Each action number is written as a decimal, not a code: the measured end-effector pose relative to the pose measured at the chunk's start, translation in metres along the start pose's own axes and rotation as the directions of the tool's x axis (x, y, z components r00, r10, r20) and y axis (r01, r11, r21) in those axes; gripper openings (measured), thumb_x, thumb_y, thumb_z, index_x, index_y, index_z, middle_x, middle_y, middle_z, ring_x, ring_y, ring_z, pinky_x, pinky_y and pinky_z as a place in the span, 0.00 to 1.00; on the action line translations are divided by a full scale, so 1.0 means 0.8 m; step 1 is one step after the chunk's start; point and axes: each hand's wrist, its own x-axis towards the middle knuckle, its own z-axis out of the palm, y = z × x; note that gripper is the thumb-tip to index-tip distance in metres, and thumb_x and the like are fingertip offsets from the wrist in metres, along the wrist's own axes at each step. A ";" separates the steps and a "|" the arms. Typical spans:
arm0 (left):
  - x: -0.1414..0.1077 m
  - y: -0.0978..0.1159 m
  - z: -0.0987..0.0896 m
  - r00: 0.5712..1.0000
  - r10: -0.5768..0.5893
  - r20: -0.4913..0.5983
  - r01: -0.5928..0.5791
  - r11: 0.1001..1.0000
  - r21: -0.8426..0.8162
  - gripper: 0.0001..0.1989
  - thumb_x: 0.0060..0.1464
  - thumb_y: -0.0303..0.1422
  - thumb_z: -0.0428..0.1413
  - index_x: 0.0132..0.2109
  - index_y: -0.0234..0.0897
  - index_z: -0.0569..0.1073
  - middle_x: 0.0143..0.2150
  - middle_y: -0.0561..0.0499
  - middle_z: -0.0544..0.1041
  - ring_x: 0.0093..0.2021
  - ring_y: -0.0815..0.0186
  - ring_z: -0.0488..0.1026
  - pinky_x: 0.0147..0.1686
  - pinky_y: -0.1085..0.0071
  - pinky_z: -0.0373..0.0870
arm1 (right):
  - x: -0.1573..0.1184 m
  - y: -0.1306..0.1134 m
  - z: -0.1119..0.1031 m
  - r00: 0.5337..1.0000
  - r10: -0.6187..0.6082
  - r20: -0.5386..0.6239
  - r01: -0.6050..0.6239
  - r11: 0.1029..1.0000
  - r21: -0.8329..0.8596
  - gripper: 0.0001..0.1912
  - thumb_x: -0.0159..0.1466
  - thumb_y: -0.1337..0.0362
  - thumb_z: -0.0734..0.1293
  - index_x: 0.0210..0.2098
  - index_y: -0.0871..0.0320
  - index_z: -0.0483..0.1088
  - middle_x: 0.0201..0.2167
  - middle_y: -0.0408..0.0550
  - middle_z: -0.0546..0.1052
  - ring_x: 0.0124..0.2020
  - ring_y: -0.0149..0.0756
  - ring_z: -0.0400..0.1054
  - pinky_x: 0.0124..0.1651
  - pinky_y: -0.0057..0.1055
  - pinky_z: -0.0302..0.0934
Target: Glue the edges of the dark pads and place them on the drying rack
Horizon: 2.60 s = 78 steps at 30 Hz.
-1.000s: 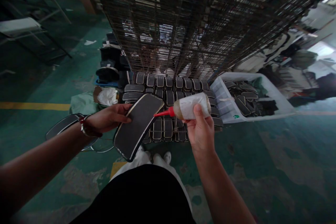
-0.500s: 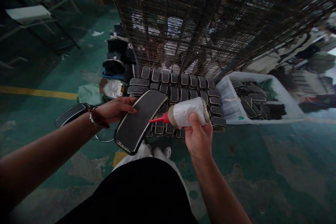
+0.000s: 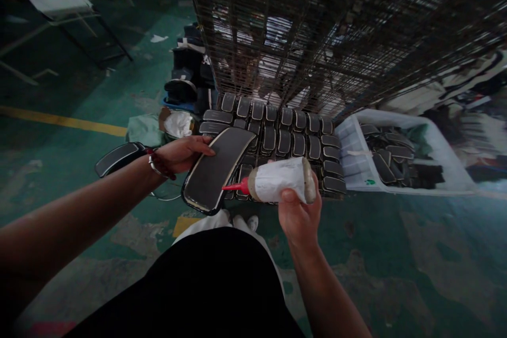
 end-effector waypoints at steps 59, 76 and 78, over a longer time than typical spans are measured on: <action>0.033 -0.051 -0.057 0.986 0.018 -0.163 -0.083 0.910 -0.406 0.20 0.40 0.12 0.54 0.40 0.29 0.79 0.32 0.44 0.83 0.26 0.59 0.81 0.27 0.67 0.80 | 0.083 0.112 0.029 0.869 0.494 -0.010 -0.492 0.867 0.080 0.22 0.53 0.56 0.81 0.44 0.56 0.77 0.33 0.43 0.82 0.30 0.34 0.76 0.28 0.28 0.72; 0.294 -0.127 -0.309 0.620 -0.435 -0.653 -0.278 0.656 -0.701 0.17 0.66 0.38 0.59 0.57 0.35 0.73 0.53 0.44 0.77 0.45 0.61 0.77 0.42 0.60 0.79 | 0.039 0.223 -0.051 0.423 0.672 -0.608 -0.545 0.725 0.421 0.30 0.45 0.59 0.85 0.46 0.51 0.75 0.41 0.42 0.82 0.34 0.36 0.77 0.22 0.26 0.68; 0.334 -0.136 -0.326 0.610 -0.442 -0.658 -0.282 0.655 -0.701 0.17 0.66 0.38 0.58 0.58 0.35 0.73 0.54 0.43 0.76 0.47 0.60 0.77 0.44 0.59 0.79 | 0.028 0.238 -0.061 0.358 0.689 -0.630 -0.597 0.688 0.414 0.33 0.43 0.57 0.85 0.45 0.51 0.75 0.40 0.44 0.82 0.34 0.38 0.77 0.22 0.27 0.70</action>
